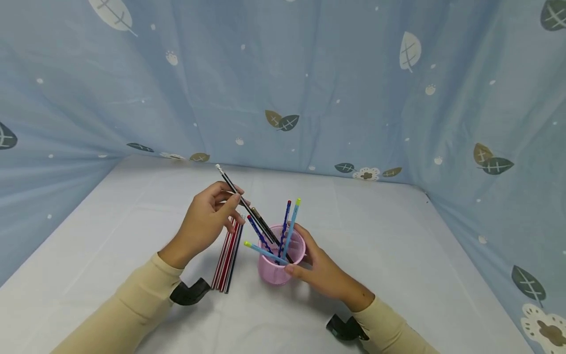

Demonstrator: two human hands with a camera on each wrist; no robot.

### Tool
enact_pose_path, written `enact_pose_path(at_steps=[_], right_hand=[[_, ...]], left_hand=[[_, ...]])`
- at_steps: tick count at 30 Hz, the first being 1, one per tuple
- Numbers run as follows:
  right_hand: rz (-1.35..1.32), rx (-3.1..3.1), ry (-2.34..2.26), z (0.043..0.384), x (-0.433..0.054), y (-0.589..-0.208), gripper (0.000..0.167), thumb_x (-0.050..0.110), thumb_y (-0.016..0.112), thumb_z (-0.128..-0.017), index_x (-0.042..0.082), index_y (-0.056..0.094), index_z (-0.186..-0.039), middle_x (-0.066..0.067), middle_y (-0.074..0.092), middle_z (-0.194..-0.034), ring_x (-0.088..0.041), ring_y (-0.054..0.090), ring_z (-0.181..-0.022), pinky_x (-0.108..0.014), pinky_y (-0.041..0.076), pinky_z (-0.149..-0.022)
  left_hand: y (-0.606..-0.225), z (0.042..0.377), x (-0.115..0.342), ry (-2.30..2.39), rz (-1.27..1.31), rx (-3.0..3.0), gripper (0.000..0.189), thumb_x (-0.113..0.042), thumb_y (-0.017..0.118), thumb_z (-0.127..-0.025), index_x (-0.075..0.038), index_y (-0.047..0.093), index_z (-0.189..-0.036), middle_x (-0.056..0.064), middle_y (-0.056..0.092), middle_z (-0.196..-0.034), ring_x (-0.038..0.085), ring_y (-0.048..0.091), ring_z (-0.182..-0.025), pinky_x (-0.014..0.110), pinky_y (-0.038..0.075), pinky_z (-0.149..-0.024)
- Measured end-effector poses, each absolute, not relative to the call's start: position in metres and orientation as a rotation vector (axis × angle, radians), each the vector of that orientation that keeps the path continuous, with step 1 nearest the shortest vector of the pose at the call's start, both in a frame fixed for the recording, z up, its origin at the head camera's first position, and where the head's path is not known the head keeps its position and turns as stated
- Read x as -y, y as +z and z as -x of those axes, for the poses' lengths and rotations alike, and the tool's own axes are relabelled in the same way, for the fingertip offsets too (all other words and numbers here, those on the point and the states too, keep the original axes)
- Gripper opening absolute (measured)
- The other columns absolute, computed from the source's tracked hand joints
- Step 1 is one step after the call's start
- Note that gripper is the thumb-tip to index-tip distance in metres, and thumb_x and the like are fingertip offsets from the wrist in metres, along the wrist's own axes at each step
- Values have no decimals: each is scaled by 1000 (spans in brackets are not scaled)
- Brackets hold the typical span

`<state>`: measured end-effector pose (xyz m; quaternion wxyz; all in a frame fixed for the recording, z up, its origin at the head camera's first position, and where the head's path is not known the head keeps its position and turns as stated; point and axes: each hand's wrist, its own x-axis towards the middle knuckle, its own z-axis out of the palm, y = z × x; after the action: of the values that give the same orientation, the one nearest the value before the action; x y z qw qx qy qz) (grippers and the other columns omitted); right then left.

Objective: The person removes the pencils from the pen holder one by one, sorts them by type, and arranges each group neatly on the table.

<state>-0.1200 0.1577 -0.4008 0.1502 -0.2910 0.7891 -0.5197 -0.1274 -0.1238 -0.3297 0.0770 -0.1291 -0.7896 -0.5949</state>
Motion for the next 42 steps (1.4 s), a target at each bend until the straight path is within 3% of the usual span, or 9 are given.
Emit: enact_pose_path(at_steps=[10,21,34,42], right_hand=[[819,-2267,-1490,121,-156,-400,83,42,69,-94,45,14,-156,-3,35,-158,-33,43,-142,-53,45,-108],[848,-2251,-1501,121,-155,-398,82,43,67,-94,43,13,-156,-6,33,-158,-36,42,-143,-56,44,-108],[851,-2250,-1497,123,-156,-400,82,41,68,-95,42,13,-156,-6,34,-158,-37,43,-142,-56,44,-108],[870,-2244,-1509,122,-155,-400,82,42,67,-95,42,13,-156,-6,34,-158,-37,43,-141,-56,45,-107]], left_hand=[[-324,126,128,-1796,367,2241,26,-25,50,-106,-5,55,-121,14,66,-115,22,72,-71,35,58,-56],[-316,127,139,-1742,317,2125,27,-28,50,-106,-5,55,-120,0,65,-105,14,69,-67,30,56,-54],[-311,129,149,-1748,289,2004,19,-24,49,-106,-13,55,-121,3,65,-101,11,67,-65,23,53,-51],[-312,130,151,-1748,275,2072,22,-25,49,-106,-10,55,-122,3,63,-101,11,65,-63,23,53,-52]])
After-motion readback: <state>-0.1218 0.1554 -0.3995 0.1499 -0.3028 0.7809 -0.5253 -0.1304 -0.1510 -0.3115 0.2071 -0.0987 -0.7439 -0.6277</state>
